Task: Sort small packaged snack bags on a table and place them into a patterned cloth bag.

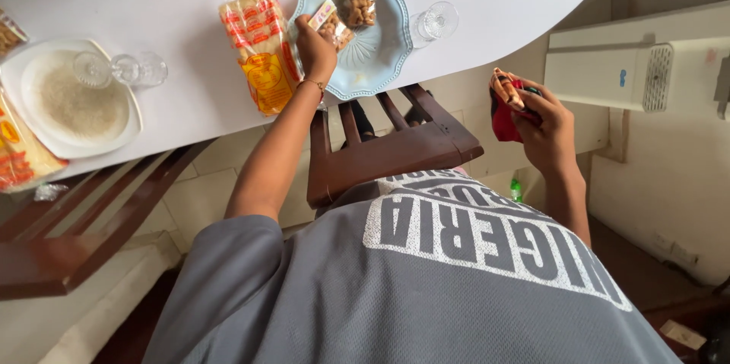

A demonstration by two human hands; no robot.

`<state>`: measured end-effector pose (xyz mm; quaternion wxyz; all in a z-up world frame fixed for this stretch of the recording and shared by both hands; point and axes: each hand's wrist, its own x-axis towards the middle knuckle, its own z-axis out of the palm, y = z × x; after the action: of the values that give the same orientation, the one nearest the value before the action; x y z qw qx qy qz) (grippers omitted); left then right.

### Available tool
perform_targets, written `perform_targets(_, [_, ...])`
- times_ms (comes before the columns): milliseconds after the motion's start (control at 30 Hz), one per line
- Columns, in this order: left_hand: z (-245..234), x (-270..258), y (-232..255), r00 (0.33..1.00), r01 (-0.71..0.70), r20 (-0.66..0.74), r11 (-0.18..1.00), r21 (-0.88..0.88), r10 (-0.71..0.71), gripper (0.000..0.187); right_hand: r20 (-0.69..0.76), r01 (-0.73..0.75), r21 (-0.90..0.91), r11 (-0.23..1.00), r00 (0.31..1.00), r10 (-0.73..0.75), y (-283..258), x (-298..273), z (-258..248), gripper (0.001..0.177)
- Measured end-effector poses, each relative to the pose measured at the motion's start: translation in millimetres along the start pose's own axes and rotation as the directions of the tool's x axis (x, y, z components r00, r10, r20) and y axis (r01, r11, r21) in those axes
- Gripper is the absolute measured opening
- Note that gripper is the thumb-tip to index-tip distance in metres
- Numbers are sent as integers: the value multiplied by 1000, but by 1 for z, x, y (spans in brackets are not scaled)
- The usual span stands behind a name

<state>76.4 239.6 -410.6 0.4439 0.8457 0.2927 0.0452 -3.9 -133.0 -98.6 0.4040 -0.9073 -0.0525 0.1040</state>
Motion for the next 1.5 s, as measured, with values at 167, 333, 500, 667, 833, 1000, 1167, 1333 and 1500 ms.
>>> perform_targets(167, [-3, -2, -8, 982, -123, -138, 991, 49, 128, 38, 62, 59, -27, 998, 996, -57, 7, 6, -3, 40])
perform_targets(333, [5, -5, -16, 964, -142, -210, 985, 102, 161, 33, 108, 124, 27, 992, 986, -126, 17, 14, -22, 37])
perform_targets(500, [6, 4, -11, 1000, 3, 9, 983, 184, -5, 15, 99, 111, -21, 994, 989, -109, 21, 24, -43, 39])
perform_targets(667, [14, 20, -11, 990, 40, -137, 986, 161, -18, 18, 60, 118, -26, 993, 991, -116, 28, 18, -60, 38])
perform_targets(833, [-5, 15, -2, 983, -8, -177, 985, 173, 39, 14, 50, 116, -82, 990, 992, -112, 54, 12, -65, 37])
perform_targets(1000, [7, 22, -15, 980, -4, -198, 996, 84, 21, 7, 62, 98, -37, 994, 993, -96, 47, 11, -66, 40])
perform_targets(1167, [10, 22, -12, 968, 155, -188, 986, -66, -165, 25, 66, 94, -19, 995, 993, -93, 47, 14, -69, 40])
perform_targets(1333, [18, 24, -20, 947, 268, -139, 952, -151, -289, 29, 56, 116, -21, 993, 992, -115, 57, 14, -71, 39])
perform_targets(1500, [17, 19, -7, 974, 90, -208, 996, -10, -90, 43, 45, 119, -24, 993, 992, -118, 67, 14, -73, 40])
